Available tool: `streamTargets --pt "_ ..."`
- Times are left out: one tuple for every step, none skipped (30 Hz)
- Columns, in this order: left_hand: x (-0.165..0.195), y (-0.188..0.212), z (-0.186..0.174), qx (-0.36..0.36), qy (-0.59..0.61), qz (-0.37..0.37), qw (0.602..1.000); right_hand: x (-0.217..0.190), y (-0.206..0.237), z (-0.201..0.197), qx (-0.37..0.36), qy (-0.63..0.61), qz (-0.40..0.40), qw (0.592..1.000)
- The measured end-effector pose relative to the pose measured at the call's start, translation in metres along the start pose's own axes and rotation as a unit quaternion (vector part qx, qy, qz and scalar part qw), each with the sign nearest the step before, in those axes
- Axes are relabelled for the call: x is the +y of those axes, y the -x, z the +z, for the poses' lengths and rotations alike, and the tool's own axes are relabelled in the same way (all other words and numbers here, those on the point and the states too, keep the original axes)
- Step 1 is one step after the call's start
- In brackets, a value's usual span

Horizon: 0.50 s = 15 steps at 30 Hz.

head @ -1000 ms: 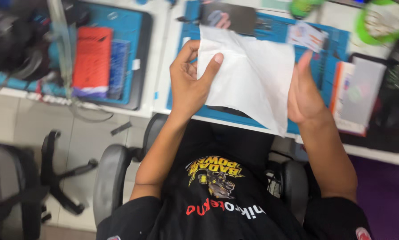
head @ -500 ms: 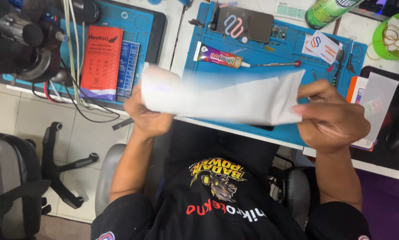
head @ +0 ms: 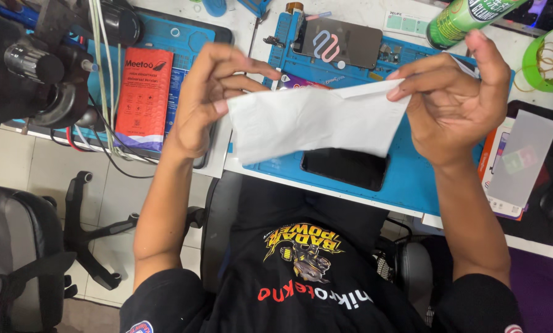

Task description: The person wipes the nozzle of an adhesive tube with a tissue and caps the tube, then picks up a smartphone from the repair mat. They wipe the phone's screen with a cloth, turn the phone over in their hands, and continue wiping the screen and edges with a tissue.

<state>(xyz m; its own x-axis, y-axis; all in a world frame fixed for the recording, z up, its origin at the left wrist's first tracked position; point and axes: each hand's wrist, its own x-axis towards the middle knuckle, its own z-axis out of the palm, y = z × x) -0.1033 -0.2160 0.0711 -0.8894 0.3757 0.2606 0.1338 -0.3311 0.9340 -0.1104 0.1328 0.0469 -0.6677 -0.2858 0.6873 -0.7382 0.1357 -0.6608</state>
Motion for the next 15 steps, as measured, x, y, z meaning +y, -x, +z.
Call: streamTargets --pt "0.006 -0.005 0.003 -0.005 0.002 -0.017 1.0 0.0 -0.003 0.0 -0.004 -0.003 -0.003 1.0" --pt "0.01 -0.01 0.007 -0.025 -0.116 0.004 0.993 0.001 -0.007 0.001 -0.011 0.003 -0.011 1.0" --pt "0.014 -0.014 0.012 -0.045 -0.233 0.025 0.971 0.0 -0.01 0.002 -0.017 0.005 -0.016 1.0" --pt "0.019 -0.018 0.015 -0.065 -0.348 0.046 0.934 0.0 -0.013 0.003 -0.023 0.006 -0.022 0.999" --pt "0.024 -0.023 0.017 -0.087 -0.379 0.061 0.919 -0.001 -0.016 0.004 -0.026 0.006 -0.026 0.999" --pt "0.028 -0.028 0.017 -0.108 -0.408 0.075 0.903 -0.003 -0.018 0.004 -0.026 0.003 -0.024 0.999" --pt "0.033 -0.032 0.017 -0.13 -0.437 0.089 0.886 -0.005 -0.02 0.005 -0.026 0.0 -0.021 0.999" --pt "0.038 -0.039 0.013 -0.189 -0.376 0.096 0.902 -0.008 -0.021 0.005 -0.022 -0.004 -0.014 1.0" --pt "0.043 -0.049 0.006 -0.247 -0.312 0.102 0.912 -0.01 -0.021 0.004 -0.016 -0.005 -0.008 1.0" --pt "0.045 -0.055 0.002 -0.286 -0.258 0.091 0.919 -0.012 -0.022 0.003 -0.011 -0.006 -0.002 1.0" --pt "0.047 -0.062 -0.002 -0.323 -0.203 0.075 0.921 -0.013 -0.021 0.002 -0.004 -0.006 0.003 1.0" --pt "0.047 -0.066 -0.004 -0.344 -0.159 0.045 0.924 -0.014 -0.021 0.0 -0.002 -0.006 0.006 1.0" --pt "0.046 -0.07 -0.006 -0.363 -0.114 0.014 0.925 -0.015 -0.021 -0.001 0.0 -0.007 0.008 1.0" --pt "0.042 -0.073 -0.004 -0.341 -0.149 0.007 0.928 -0.015 -0.021 -0.003 -0.003 -0.01 0.006 1.0" --pt "0.037 -0.076 0.0 -0.318 -0.184 0.0 0.93 -0.015 -0.02 -0.003 -0.005 -0.013 0.004 1.0"
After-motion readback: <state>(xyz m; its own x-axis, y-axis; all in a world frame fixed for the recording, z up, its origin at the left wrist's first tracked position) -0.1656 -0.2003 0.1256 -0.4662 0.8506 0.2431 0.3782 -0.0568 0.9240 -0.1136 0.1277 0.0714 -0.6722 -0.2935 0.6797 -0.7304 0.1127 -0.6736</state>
